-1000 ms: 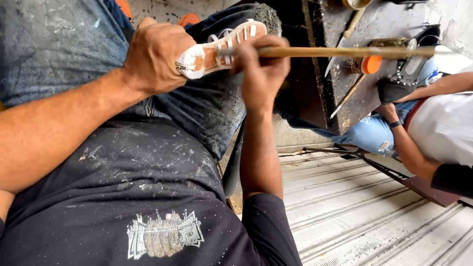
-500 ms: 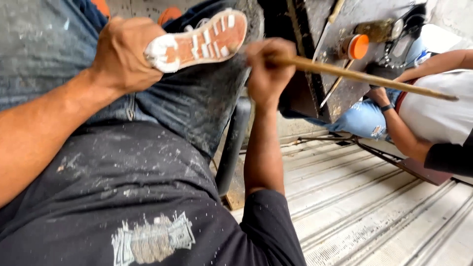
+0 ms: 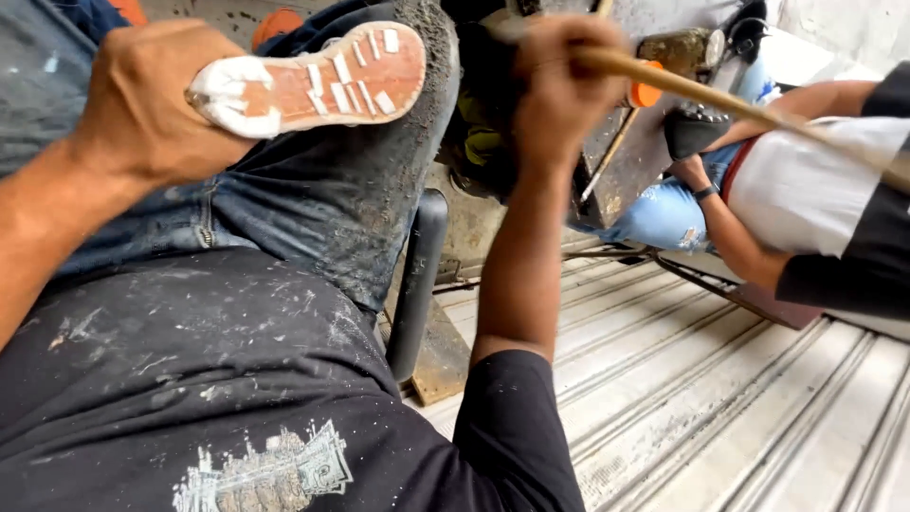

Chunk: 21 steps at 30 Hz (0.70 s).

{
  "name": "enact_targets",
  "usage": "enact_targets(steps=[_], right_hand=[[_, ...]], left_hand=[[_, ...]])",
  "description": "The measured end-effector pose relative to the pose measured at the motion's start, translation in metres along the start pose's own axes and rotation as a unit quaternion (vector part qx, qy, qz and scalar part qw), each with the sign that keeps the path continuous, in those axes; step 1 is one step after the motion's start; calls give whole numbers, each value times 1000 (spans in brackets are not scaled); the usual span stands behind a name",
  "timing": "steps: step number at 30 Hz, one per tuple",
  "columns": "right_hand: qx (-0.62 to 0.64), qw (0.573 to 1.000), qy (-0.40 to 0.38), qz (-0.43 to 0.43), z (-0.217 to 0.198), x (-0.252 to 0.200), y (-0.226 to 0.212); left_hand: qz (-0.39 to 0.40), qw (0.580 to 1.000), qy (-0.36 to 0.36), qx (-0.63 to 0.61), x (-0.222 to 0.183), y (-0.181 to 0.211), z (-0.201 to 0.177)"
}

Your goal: Applying adhesive to shoe soles and uppers using a brush for repair

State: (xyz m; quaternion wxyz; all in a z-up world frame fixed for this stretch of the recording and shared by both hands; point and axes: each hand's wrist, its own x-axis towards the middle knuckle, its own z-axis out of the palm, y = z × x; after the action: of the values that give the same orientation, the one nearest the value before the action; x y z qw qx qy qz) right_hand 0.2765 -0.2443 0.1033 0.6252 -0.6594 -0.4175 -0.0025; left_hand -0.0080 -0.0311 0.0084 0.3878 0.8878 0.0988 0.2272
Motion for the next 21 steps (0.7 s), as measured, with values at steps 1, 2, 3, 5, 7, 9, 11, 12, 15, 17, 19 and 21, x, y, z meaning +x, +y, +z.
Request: enact_targets(steps=[1,2,3,5,7,9,11,12,15,17,19,21], right_hand=[[-10,995,98,-27,-11,19,14],[0,996,89,-23,-23,30,23],[-21,996,90,-2,-41,43,29],[-54,994,99,15,-72,66,51],[-191,977,87,40,-93,83,84],[-227,970,76,39,-106,91,115],[-257,964,60,39,-107,98,138],[-230,973,18,19,-105,102,144],[-195,980,-45,14,-106,106,144],[-184,980,-67,27,-107,108,141],[-256,963,-74,42,-106,112,138],[-288,953,-60,72,-96,116,130]], left_hand=[[26,999,24,17,1,2,-6],[15,999,28,23,-2,0,-9],[33,999,36,18,2,-2,-9],[63,997,42,5,7,-1,-10],[-10,1000,25,3,4,3,-16],[-26,1000,11,-5,2,-2,-13],[-49,999,-2,-9,-1,-5,-13],[-46,999,-6,-20,-1,-6,-14],[-57,998,-16,-37,7,3,-21],[-73,996,-19,-40,10,10,-25],[-88,994,-17,-65,10,11,-24],[-99,993,-9,-64,5,9,-17]])
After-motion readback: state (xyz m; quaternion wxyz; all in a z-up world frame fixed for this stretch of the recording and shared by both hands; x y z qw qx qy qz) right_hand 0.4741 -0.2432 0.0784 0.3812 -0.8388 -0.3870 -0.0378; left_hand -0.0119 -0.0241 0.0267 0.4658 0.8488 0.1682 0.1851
